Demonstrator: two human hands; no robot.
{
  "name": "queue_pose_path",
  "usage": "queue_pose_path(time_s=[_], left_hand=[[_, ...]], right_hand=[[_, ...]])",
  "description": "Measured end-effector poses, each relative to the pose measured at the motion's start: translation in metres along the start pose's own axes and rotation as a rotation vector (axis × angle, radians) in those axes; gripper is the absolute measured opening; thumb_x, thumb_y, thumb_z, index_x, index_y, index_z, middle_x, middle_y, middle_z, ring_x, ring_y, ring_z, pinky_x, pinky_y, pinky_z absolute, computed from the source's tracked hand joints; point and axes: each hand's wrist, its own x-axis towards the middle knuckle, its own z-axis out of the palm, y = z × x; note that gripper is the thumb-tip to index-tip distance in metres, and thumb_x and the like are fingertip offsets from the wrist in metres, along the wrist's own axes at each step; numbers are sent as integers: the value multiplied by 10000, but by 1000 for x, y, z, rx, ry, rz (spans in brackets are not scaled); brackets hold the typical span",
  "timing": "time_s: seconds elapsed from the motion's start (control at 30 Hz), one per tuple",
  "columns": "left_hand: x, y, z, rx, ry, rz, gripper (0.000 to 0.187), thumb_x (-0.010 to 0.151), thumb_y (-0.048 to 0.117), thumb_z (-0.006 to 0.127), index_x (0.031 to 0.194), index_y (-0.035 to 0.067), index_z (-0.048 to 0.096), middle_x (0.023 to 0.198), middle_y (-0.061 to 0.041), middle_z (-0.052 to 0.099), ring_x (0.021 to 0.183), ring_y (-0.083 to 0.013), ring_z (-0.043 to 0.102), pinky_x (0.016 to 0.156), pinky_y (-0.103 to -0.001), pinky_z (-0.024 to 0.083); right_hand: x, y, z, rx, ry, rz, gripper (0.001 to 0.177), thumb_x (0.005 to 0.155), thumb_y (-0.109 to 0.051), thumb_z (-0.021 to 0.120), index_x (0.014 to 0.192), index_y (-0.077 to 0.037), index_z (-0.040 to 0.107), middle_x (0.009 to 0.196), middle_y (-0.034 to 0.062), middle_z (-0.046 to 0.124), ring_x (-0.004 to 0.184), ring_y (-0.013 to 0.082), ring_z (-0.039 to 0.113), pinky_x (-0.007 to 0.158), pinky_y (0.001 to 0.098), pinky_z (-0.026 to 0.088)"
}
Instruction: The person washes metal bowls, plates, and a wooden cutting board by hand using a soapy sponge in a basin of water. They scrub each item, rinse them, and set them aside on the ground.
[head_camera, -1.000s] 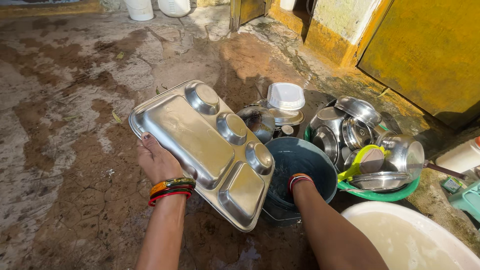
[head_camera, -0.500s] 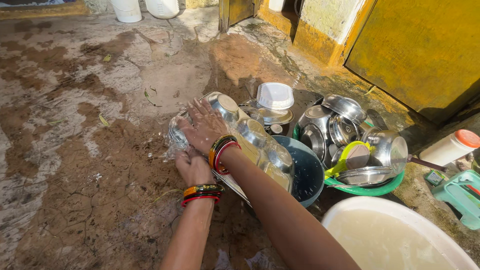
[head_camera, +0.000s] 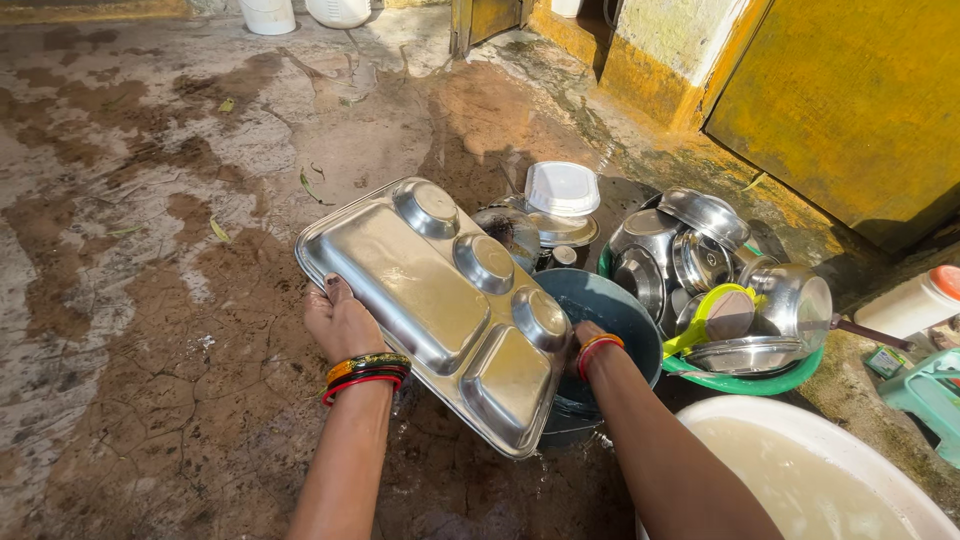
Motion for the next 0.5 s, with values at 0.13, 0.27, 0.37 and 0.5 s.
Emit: queue_pose_path(time_s=[0.13, 0.27, 0.37, 0.5], left_hand=[[4, 0, -3, -66, 37, -18, 179, 1099, 127, 477, 1067, -19, 575, 915, -66, 626, 752, -115, 524, 670, -290, 471], [-4, 12, -1, -60, 45, 0, 188, 1098, 128, 484, 1057, -32, 574, 929, -74, 637, 765, -115, 537, 681, -293, 478], [-12, 20, 9, -135, 43, -63, 178, 1043, 122, 461, 1070, 36, 614, 926, -44, 685, 748, -93, 600, 677, -272, 513], [-27, 5, 25, -52, -11, -20, 202, 1082, 130, 490, 989, -6, 607, 842, -47, 635, 680, -97, 488, 627, -284, 450]], right_hand=[[17, -1, -28, 656, -138, 71, 490, 1064, -340, 345, 1298, -17, 630, 1388, 191, 648, 1242, 360, 632, 1051, 562, 480], [-28, -13, -31, 1075, -357, -91, 638, 1042, -474, 318, 1307, 22, 619, 1385, 204, 645, 1247, 329, 633, 1006, 477, 514], [-100, -57, 27, 660, -1193, -548, 95, 1086, 5, 462, 1168, -25, 498, 1352, 135, 553, 1338, 234, 544, 1190, 327, 413], [-199, -50, 164, -642, -253, -1135, 431, 986, -186, 528, 1389, -107, 657, 1460, 148, 668, 1350, 294, 640, 1142, 412, 514]])
